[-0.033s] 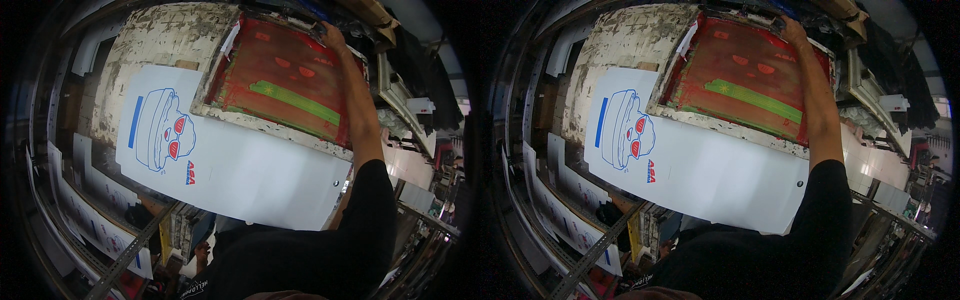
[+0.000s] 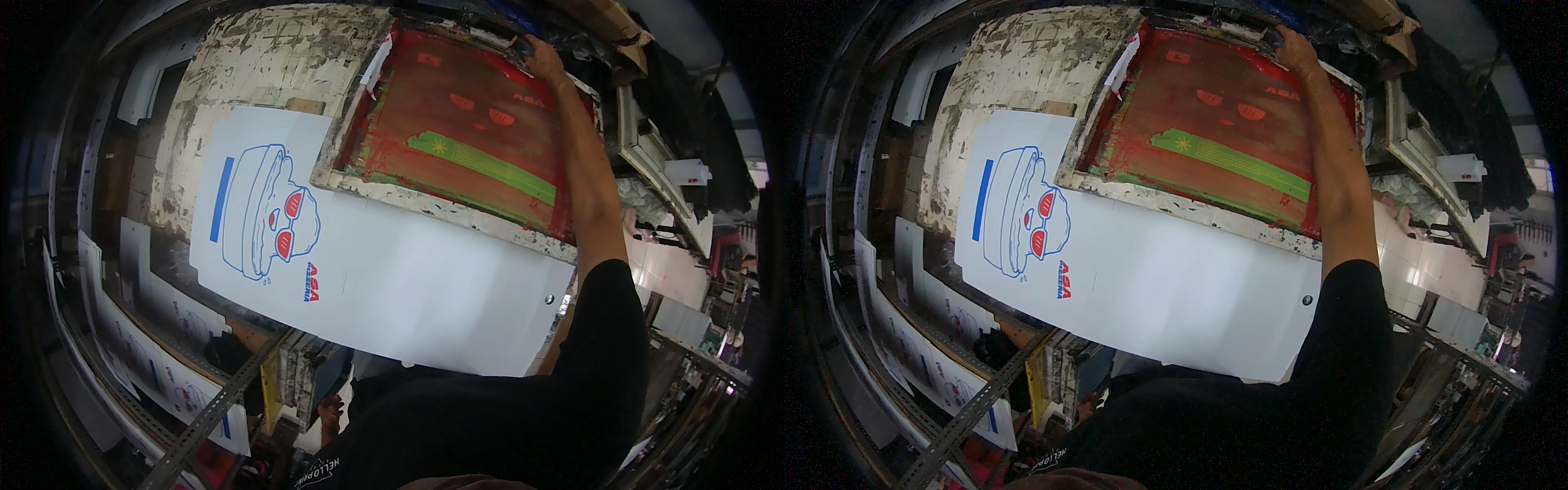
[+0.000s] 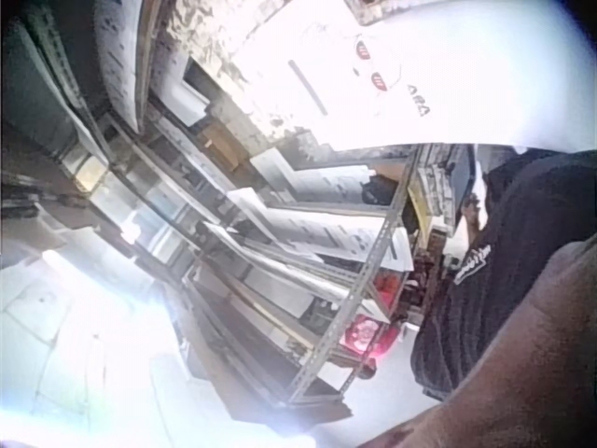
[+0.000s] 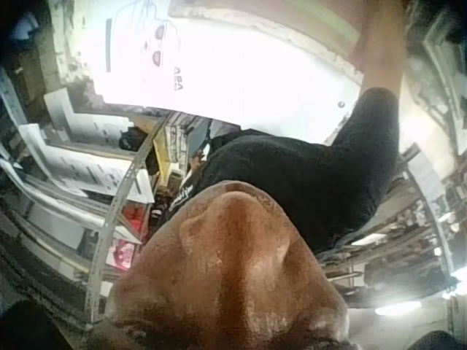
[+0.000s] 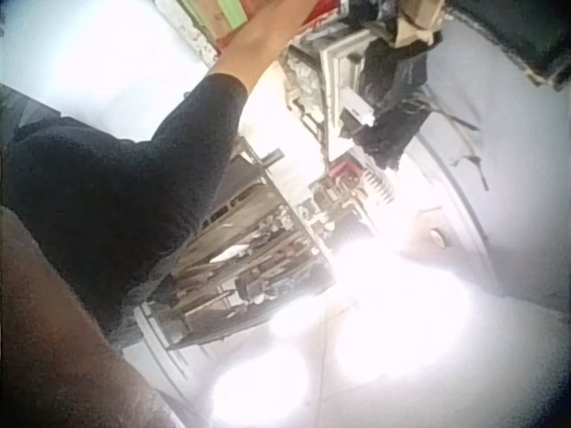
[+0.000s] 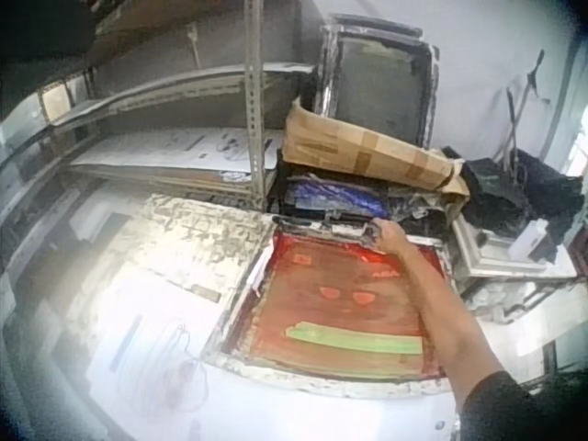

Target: The person performs screen printing by placing a white board under a screen, applying red ink with a squeegee, and lifting the screen to reveal the printed design. The person repeats this process for multiple boards, handling ink and cleaning the screen between prints.

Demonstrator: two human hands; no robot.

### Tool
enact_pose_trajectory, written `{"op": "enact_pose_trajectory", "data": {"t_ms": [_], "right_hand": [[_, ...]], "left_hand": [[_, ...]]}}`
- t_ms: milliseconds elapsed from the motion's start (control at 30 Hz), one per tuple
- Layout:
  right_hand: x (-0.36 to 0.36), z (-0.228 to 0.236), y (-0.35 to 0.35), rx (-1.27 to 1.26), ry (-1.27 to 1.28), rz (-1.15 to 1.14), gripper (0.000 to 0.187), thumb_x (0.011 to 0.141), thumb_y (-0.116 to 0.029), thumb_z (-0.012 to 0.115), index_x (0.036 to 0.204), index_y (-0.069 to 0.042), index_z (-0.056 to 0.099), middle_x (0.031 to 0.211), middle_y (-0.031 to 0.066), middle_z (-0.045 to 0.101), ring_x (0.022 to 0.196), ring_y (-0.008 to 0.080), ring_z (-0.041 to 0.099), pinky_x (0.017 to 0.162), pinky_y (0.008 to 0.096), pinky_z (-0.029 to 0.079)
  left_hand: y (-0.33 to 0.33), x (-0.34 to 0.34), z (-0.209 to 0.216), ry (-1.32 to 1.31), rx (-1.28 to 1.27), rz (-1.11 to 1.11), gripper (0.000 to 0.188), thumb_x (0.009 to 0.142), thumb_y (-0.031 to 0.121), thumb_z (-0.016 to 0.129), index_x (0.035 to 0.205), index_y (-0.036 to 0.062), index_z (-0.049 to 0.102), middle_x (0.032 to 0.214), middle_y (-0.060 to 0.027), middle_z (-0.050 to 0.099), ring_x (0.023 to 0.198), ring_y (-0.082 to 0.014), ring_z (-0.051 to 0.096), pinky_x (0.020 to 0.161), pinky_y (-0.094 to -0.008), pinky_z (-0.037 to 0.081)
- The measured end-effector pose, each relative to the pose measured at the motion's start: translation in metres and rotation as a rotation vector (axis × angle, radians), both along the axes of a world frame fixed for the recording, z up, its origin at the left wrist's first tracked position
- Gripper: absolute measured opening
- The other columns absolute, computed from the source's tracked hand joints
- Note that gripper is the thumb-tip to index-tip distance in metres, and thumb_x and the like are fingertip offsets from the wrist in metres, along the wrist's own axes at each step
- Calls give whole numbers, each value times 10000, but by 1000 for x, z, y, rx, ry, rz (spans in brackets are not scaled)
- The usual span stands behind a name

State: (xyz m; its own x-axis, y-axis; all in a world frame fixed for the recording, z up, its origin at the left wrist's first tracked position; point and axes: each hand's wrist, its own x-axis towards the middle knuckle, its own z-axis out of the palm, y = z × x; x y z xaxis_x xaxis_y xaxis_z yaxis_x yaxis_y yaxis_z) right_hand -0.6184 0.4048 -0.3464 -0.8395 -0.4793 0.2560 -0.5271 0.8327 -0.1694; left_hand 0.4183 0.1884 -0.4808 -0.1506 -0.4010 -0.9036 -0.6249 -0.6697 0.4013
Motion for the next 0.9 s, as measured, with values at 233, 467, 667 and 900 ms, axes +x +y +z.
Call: {"op": "enact_pose_trajectory", "data": {"t_ms": [233,467,667,900], "right_hand": [[-9,-7,8,19,67,79,562,720,-154,641,1256,-74,491,1193,215,555,1131,396,499,940,464,417],[14,5,0,232,180,-77,605,714,-192,669,1286,-131,478,1300,136,471,1241,341,399,905,634,374],[27,16,-14,310,217,-162,707,721,-186,684,1361,-164,384,1319,105,436,1257,334,377,927,599,376],[48,33,0,190,336,-99,740,713,-130,660,1383,-144,347,1319,116,424,1227,336,400,893,516,410]], "left_hand": [[7,-16,21,266,-162,-15,360,785,221,743,1072,40,622,919,-76,662,780,-209,656,602,-322,494],[-12,-16,2,-277,69,18,439,797,319,728,1124,50,614,942,-98,660,833,-211,654,674,-341,503],[-3,-28,1,-115,-186,-147,406,816,369,699,1017,29,608,875,-82,628,799,-194,598,670,-333,460],[-25,-75,13,84,-300,-289,404,809,423,686,819,37,565,753,-33,551,697,-117,470,588,-308,351]]}}
